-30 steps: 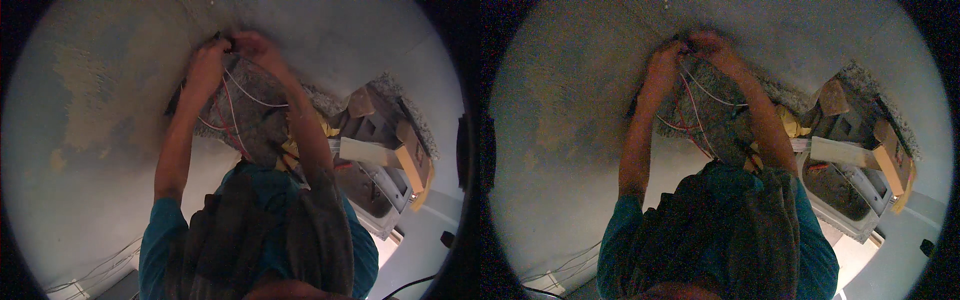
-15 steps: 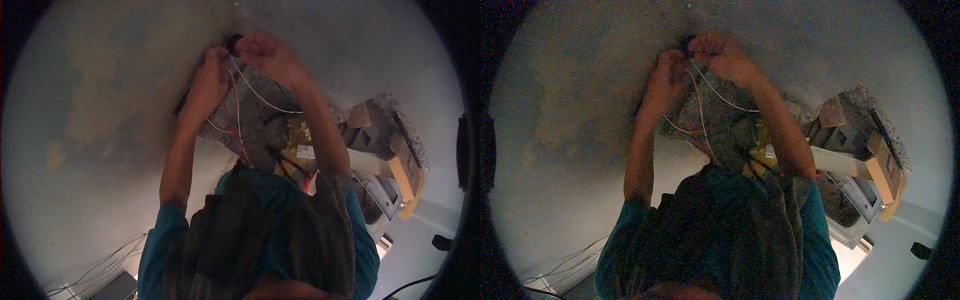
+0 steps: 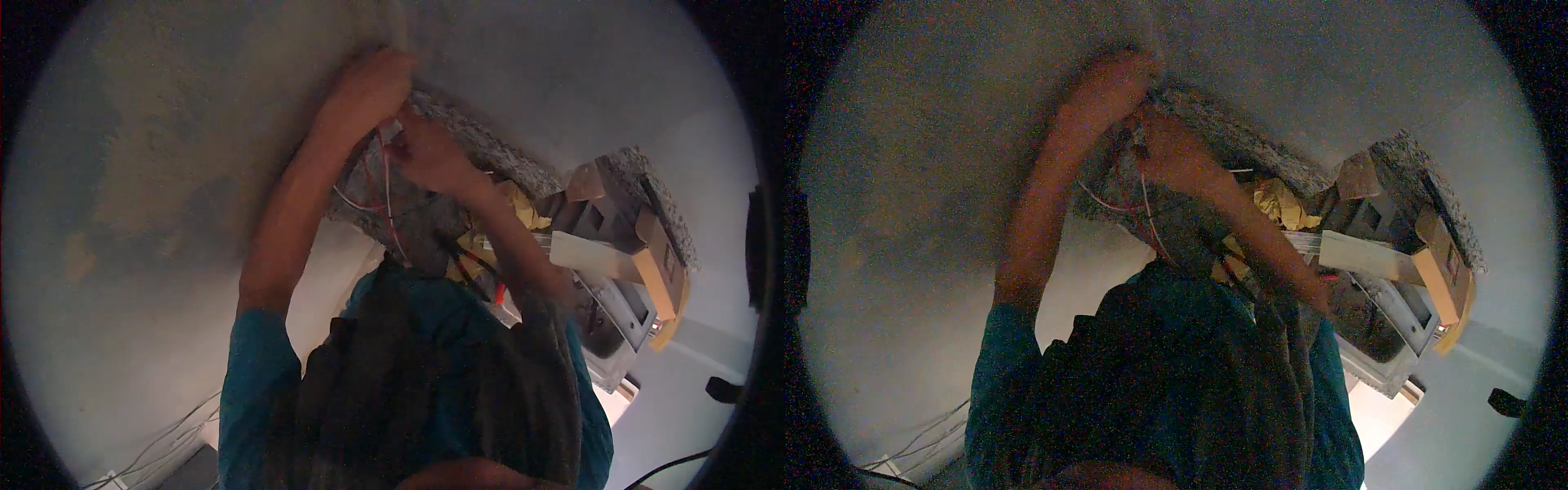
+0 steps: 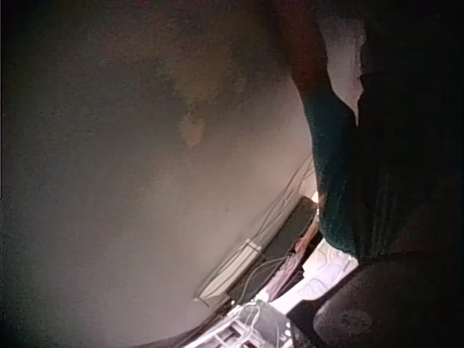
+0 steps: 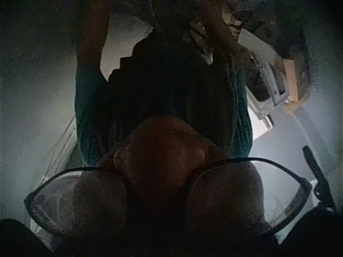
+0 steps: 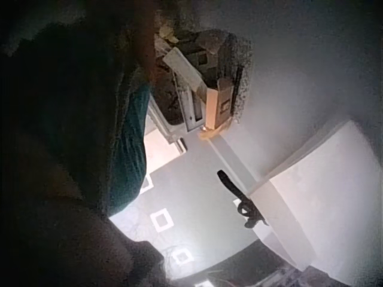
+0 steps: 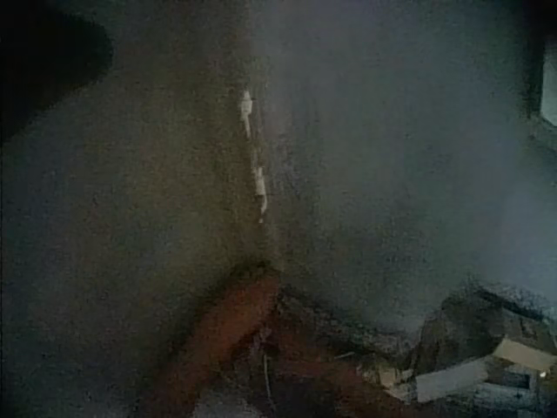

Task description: The person works on electrical wiring inside a wall opening, using pliers to pull and twist wires, and applies electrical tape to a connection by hand.

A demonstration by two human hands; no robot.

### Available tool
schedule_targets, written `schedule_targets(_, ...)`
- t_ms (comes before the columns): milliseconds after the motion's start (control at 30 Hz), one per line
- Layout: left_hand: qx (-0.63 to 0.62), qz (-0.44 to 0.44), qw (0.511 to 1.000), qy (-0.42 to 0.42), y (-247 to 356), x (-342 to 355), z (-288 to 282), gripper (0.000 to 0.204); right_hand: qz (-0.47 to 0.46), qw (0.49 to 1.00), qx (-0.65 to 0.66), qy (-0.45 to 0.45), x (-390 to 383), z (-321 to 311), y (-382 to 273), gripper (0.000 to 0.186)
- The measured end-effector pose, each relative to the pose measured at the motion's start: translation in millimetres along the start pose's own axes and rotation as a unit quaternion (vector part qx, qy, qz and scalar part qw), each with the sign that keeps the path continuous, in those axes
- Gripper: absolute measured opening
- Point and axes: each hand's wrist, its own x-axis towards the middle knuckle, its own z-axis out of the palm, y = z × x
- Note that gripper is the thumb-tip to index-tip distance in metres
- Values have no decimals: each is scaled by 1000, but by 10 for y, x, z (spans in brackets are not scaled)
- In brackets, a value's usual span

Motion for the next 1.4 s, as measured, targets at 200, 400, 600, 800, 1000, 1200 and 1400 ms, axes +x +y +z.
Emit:
schedule_targets(200,37,37,998,-46,-294,290,281,19,47,997,-17,64,-131,228,207,49)
schedule_targets(400,-5,71,996,54,-353,207,373,18,-7,980,53,193,-93,419,291,44)
schedule_targets(600,-112,8,989,92,-300,34,471,14,13,971,-7,240,-110,439,117,63)
schedule_targets(800,-127,-17,974,187,-171,-88,603,19,-90,974,-149,147,-197,308,676,66)
schedule_targets(1000,-163,-52,963,209,-100,-145,518,18,-33,944,8,327,35,397,414,43)
schedule_targets(1200,-242,-49,947,207,-132,-157,522,27,26,885,27,465,292,557,420,28)
schedule_targets(1400,-334,-65,916,213,-212,-175,553,32,-42,887,-82,453,339,337,346,19)
